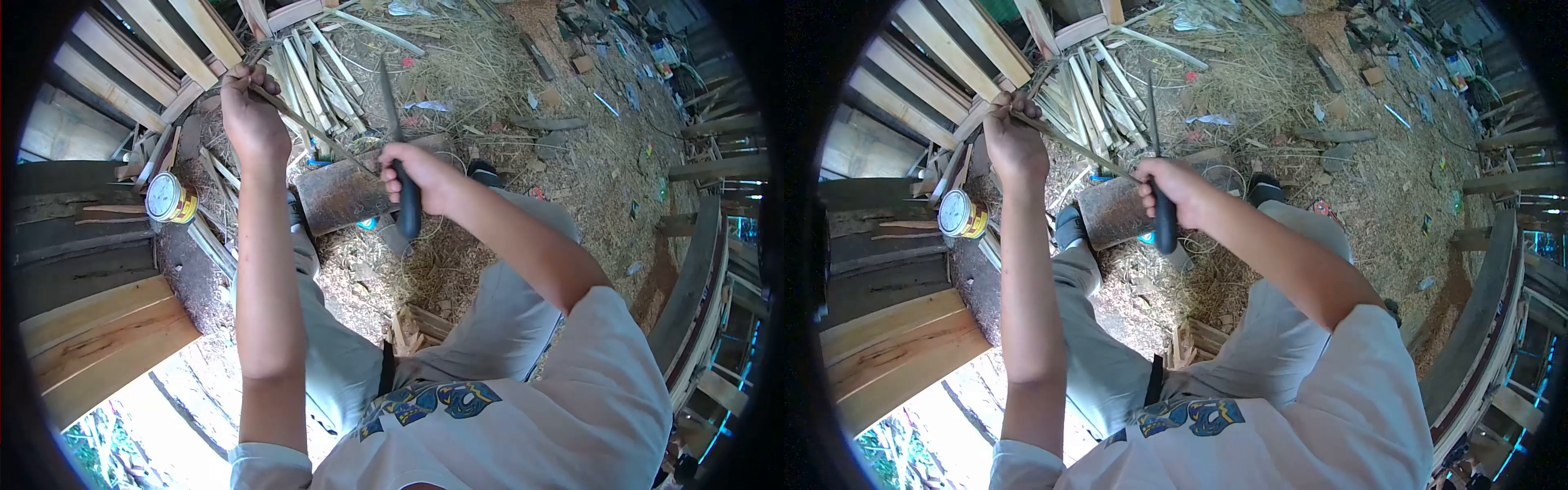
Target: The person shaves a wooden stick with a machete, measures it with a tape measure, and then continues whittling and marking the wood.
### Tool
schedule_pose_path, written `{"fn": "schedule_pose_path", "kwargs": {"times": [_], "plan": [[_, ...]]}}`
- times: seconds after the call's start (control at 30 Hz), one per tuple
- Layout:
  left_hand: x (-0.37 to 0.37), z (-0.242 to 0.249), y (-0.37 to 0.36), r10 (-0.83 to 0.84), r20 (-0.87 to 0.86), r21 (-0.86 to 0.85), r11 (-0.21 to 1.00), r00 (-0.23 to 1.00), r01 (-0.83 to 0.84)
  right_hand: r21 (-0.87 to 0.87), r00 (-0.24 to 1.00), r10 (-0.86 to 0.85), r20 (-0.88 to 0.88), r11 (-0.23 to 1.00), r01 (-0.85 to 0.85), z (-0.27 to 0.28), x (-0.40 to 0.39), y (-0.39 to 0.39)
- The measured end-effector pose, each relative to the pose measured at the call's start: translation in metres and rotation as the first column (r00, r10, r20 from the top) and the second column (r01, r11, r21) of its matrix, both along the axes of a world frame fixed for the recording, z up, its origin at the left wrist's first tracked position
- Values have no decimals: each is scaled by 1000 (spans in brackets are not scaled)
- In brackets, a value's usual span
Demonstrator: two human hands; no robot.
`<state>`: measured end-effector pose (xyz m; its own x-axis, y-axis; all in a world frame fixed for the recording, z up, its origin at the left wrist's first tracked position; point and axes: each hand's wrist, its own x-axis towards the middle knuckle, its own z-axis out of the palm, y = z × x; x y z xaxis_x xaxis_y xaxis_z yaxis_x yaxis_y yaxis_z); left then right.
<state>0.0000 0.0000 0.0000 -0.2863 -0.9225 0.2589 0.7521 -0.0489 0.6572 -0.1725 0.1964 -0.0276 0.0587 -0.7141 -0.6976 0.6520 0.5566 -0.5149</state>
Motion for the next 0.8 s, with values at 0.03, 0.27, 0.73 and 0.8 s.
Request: {"fn": "schedule_pose_path", "kwargs": {"times": [0.03, 0.27, 0.73, 0.8], "plan": [[-2, 3, 5, 96, 133, -104, 991, 986, -82, -23, 999, 11, -47, 1000, -12, 11, -11, 4], [-12, 32, 19, 84, 334, -195, 981, 939, -18, -142, 875, -11, -484, 988, -66, -2, -5, -6], [-29, 39, 71, 53, 348, -345, 936, 936, 75, -199, 651, 102, -753, 907, -371, -19, 31, -14], [-28, 38, 72, 30, 323, -285, 956, 946, 67, -229, 627, 42, -778, 910, -346, -18, 36, -13]]}}
